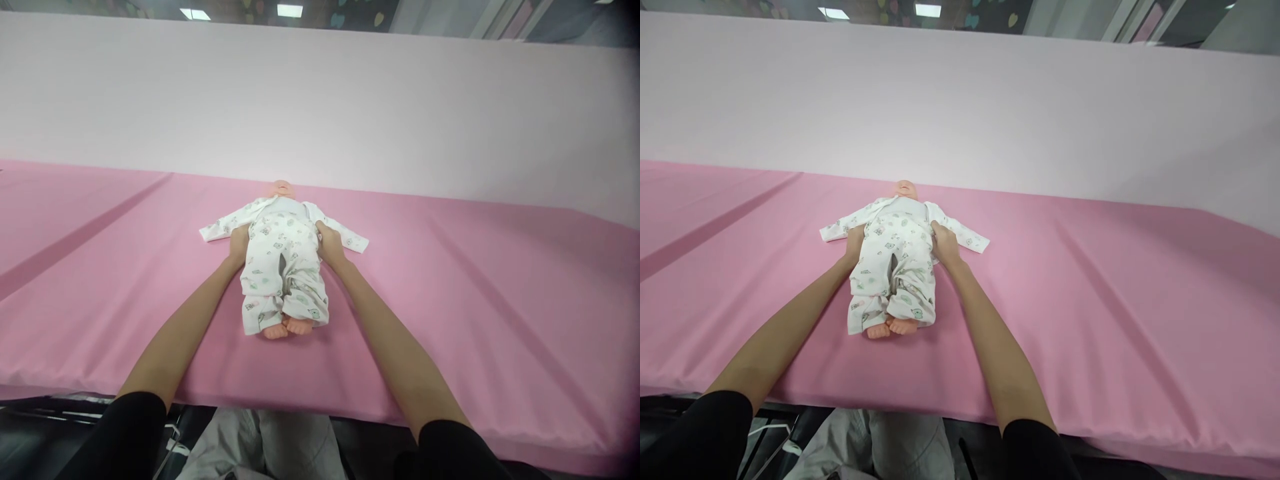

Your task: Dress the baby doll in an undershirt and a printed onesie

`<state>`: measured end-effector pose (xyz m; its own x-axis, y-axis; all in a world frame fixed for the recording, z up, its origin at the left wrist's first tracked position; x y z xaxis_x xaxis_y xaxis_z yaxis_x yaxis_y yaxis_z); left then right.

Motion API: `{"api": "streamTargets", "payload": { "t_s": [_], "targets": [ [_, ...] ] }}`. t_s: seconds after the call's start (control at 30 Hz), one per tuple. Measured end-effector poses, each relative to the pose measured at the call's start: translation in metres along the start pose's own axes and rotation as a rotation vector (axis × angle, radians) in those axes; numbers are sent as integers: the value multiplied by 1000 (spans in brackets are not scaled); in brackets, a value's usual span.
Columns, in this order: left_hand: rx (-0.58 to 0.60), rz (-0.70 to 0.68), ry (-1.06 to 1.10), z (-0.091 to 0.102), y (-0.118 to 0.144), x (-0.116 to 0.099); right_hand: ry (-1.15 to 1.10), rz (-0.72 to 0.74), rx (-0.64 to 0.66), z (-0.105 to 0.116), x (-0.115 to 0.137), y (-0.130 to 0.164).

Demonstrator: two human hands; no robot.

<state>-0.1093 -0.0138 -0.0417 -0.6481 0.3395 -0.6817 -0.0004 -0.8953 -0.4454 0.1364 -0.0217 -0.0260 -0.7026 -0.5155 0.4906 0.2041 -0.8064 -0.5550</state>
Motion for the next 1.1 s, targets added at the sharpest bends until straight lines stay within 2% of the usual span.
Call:
{"api": "streamTargets", "payload": {
  "t_s": [0.2,0.27,0.4,0.53,0.67,0.83,0.97,1.1],
  "targets": [
    [-58,67,43,17,-4,5,13,-72,-46,5,-13,-5],
    [-62,88,109,22,-9,8,-66,-114,-82,8,-16,-11],
    [26,98,225,20,-20,2,-320,-197,-42,-1,-17,-21],
    [115,97,218,17,-23,-9,-374,-236,11,-6,-15,-22],
    [160,110,131,20,-26,-7,-420,-267,62,-3,-18,-23],
    [42,94,-13,29,-39,-10,-288,-289,-29,5,-19,-38],
    [-104,103,-91,29,-48,-18,-133,-407,-78,-4,-27,-51],
    [-46,109,-85,14,-56,-22,18,-546,-89,-9,-38,-50]
  ]
}}
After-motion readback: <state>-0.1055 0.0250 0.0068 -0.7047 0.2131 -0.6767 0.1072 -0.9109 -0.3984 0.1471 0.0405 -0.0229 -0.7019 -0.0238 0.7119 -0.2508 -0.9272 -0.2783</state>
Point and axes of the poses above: each hand's wrist, its own y-axis away from the middle knuckle, its own z-axis out of the back of the hand, x = y × z, the point moved 9 cm from there along -y, towards the middle knuckle, and after that the axes turned 3 degrees about x, right-handed, at the moved point
